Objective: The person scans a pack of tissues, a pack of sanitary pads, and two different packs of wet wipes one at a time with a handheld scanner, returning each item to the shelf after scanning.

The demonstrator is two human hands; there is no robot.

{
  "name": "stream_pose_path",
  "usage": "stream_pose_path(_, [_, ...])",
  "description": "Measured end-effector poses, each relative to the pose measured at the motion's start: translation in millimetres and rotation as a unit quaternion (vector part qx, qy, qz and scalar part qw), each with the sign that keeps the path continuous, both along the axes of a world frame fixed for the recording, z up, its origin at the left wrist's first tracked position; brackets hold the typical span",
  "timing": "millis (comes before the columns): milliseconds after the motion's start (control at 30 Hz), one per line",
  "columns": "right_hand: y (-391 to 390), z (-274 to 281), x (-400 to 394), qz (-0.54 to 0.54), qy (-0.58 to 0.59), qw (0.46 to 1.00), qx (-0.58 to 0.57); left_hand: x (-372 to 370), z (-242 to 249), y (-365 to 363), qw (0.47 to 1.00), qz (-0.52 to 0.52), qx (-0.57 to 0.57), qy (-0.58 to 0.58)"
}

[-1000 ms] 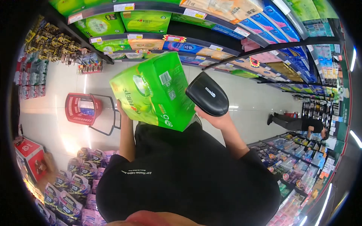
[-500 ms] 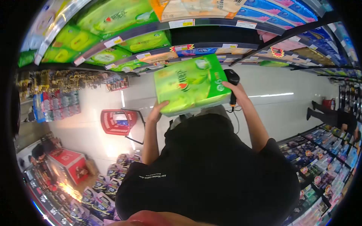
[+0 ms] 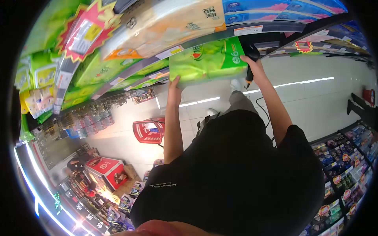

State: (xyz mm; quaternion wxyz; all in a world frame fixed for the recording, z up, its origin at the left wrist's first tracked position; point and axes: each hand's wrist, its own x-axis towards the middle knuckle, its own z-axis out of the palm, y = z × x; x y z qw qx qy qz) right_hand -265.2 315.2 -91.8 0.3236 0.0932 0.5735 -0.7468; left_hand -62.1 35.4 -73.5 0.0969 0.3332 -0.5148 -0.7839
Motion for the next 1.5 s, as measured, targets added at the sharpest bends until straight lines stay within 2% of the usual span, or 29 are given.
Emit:
stream_pose_path(67, [-12, 5, -23, -0.002, 0.003, 1.0, 0.005, -15, 14, 0, 0.999, 0.031, -0.007, -0.029])
stream_pose_path(133, [-18, 9, -45, 0.059, -0.08, 0.992, 0.073, -25, 17, -3, 0.998, 0.025, -0.036, -0.047])
stream_pose_path(167, [-24, 10, -50, 0.035, -0.095, 0.992, 0.077, -30, 15, -5, 0.996, 0.026, -0.064, -0.06])
stream_pose_path(233, [-27, 17, -56, 0.055, -0.087, 0.993, 0.064, -38, 15, -6, 0.99, 0.038, -0.116, -0.064])
stream_pose_path(333, [-29, 9, -69, 0.085, -0.067, 0.994, 0.033, -53, 22, -10, 0.992, 0.075, -0.068, -0.08])
stream_pose_path(467, [-32, -2, -77, 0.094, -0.089, 0.992, -0.003, -70, 5, -14, 0.981, 0.191, -0.018, -0.024])
stream_pose_path(567, [-40, 1, -71, 0.093, -0.07, 0.993, 0.017, -72, -9, -23, 0.978, 0.198, -0.05, 0.037])
stream_pose_path(600, [-43, 6, -66, 0.088, -0.071, 0.994, 0.014, -69, -20, -30, 0.978, 0.197, -0.047, 0.038])
stream_pose_path(667, [-45, 11, -66, 0.082, -0.066, 0.994, 0.014, -67, -38, -43, 0.981, 0.153, -0.118, 0.013])
stream_pose_path(700, [-46, 10, -65, 0.085, -0.067, 0.994, 0.014, -80, 1, -21, 0.969, 0.239, -0.055, 0.014])
stream_pose_path(833, [-46, 7, -61, 0.101, -0.08, 0.992, -0.013, -73, 4, -1, 0.957, 0.264, -0.105, 0.052])
stream_pose_path(900, [-46, 8, -59, 0.105, -0.084, 0.99, -0.037, -66, 9, 5, 0.967, 0.214, -0.131, 0.056])
stream_pose_path(1033, [-47, 15, -49, 0.101, -0.066, 0.992, -0.047, -44, 19, 14, 0.965, 0.229, -0.121, 0.034])
stream_pose_path(1100, [-45, 12, -41, 0.078, -0.05, 0.995, -0.048, -18, 13, 14, 0.984, 0.131, -0.114, -0.021])
stream_pose_path(1133, [-45, 11, -36, 0.084, -0.045, 0.994, -0.051, -4, 5, 15, 0.983, 0.138, -0.117, -0.017])
stream_pose_path(1200, [-42, 9, -24, 0.066, -0.003, 0.997, -0.029, 29, -15, 21, 0.982, 0.068, -0.131, -0.119])
stream_pose_path(1400, [-27, -1, 17, 0.0, -0.023, 1.0, -0.015, 112, -45, 49, 0.985, 0.073, -0.021, -0.157])
stream_pose_path(1500, [-18, -14, 32, -0.014, -0.028, 0.999, 0.015, 132, -39, 47, 0.987, 0.057, -0.032, -0.148])
